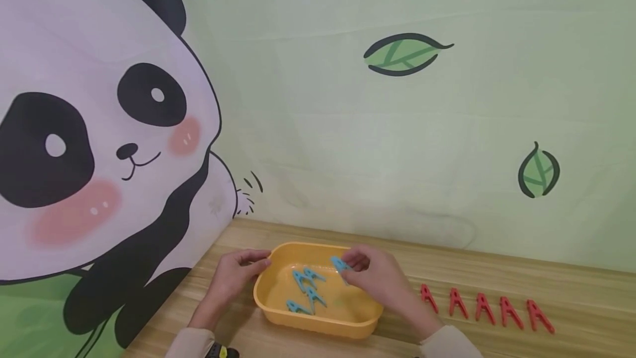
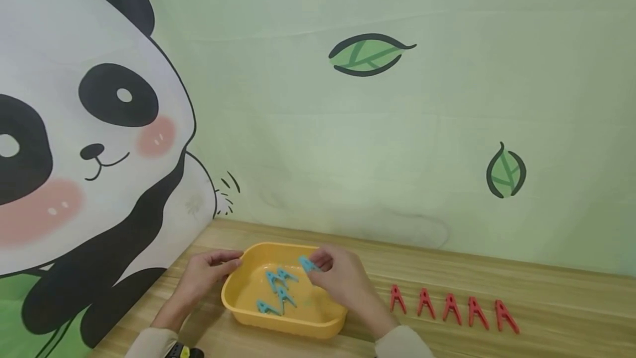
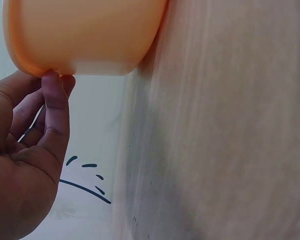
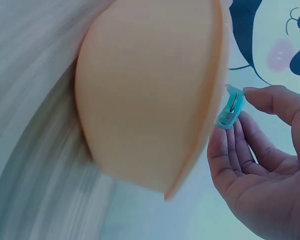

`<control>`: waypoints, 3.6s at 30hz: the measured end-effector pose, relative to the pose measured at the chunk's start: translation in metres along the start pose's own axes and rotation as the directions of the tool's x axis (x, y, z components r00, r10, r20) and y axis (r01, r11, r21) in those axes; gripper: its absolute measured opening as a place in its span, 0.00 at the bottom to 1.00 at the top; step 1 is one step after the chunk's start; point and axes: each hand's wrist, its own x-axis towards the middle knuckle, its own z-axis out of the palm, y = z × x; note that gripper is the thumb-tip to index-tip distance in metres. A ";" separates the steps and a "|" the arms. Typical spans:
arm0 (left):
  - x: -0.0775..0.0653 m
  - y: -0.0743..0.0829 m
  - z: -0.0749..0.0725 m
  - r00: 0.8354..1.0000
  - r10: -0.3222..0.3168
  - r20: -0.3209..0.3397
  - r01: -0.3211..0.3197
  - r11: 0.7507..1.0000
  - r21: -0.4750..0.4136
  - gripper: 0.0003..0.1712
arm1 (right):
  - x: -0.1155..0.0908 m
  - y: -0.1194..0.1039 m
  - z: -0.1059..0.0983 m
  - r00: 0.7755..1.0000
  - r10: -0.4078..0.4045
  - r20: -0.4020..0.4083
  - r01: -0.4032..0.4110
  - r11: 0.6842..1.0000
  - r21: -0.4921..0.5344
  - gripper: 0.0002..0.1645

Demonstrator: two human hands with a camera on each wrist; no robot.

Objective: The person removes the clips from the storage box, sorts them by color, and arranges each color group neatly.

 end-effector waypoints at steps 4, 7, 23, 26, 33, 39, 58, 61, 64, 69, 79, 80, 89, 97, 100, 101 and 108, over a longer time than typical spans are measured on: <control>0.001 0.001 0.001 1.000 0.002 0.003 -0.002 1.000 -0.005 0.13 | -0.012 0.002 -0.013 0.999 0.037 -0.034 -0.037 0.999 0.003 0.11; 0.002 0.001 0.001 1.000 0.005 0.002 -0.005 1.000 -0.018 0.13 | -0.019 0.006 -0.019 0.996 0.067 -0.060 -0.067 0.998 0.000 0.12; 0.001 0.000 0.002 1.000 -0.013 -0.009 0.013 1.000 -0.007 0.14 | -0.051 0.030 -0.055 0.969 0.182 -0.165 -0.198 0.976 -0.086 0.13; 0.000 -0.001 0.002 1.000 -0.020 -0.012 0.020 1.000 -0.008 0.14 | -0.056 0.035 -0.059 0.965 0.205 -0.165 -0.222 0.970 -0.096 0.13; 0.001 0.000 0.004 0.999 -0.027 -0.018 0.027 1.000 -0.010 0.13 | -0.065 0.043 -0.067 0.938 0.306 -0.164 -0.326 0.939 -0.110 0.13; 0.000 -0.001 0.004 1.000 -0.018 -0.018 0.018 1.000 -0.017 0.13 | -0.072 0.052 -0.071 0.924 0.344 -0.165 -0.366 0.921 -0.131 0.14; -0.001 0.002 0.003 1.000 -0.016 -0.014 0.016 1.000 -0.001 0.13 | -0.085 0.076 -0.080 0.908 0.413 -0.070 -0.417 0.872 -0.257 0.09; -0.001 0.002 0.003 1.000 -0.017 -0.010 0.017 1.000 -0.002 0.13 | -0.086 0.078 -0.080 0.904 0.424 -0.057 -0.423 0.867 -0.263 0.10; -0.001 0.003 0.003 1.000 -0.019 -0.010 0.019 1.000 -0.006 0.13 | -0.086 0.079 -0.079 0.895 0.444 -0.047 -0.440 0.860 -0.259 0.09; -0.001 0.003 0.003 1.000 -0.019 -0.011 0.019 1.000 0.003 0.14 | -0.088 0.080 -0.080 0.889 0.457 -0.037 -0.451 0.855 -0.256 0.09; 0.000 0.002 0.002 1.000 -0.022 -0.007 0.022 1.000 0.019 0.14 | -0.088 0.080 -0.081 0.884 0.466 -0.042 -0.460 0.850 -0.257 0.11; 0.000 0.002 0.002 1.000 -0.025 -0.007 0.025 1.000 0.017 0.14 | -0.087 0.079 -0.081 0.878 0.476 -0.043 -0.470 0.845 -0.255 0.12; 0.001 0.000 0.003 1.000 -0.014 -0.006 0.014 1.000 0.013 0.14 | -0.086 0.080 -0.083 0.860 0.508 -0.037 -0.501 0.830 -0.246 0.14; 0.002 -0.001 0.004 1.000 -0.018 -0.004 0.018 1.000 0.010 0.14 | -0.086 0.080 -0.082 0.849 0.527 -0.036 -0.523 0.831 -0.189 0.12; 0.001 0.000 0.004 1.000 -0.018 -0.008 0.018 1.000 0.005 0.14 | -0.088 0.079 -0.081 0.854 0.520 -0.036 -0.519 0.842 -0.148 0.11; 0.001 0.000 0.004 1.000 -0.017 -0.009 0.017 1.000 0.002 0.14 | -0.088 0.079 -0.080 0.852 0.522 -0.035 -0.521 0.842 -0.137 0.10; 0.002 -0.001 0.003 1.000 -0.020 -0.016 0.020 1.000 0.013 0.13 | -0.088 0.077 -0.078 0.845 0.534 -0.029 -0.535 0.841 -0.081 0.09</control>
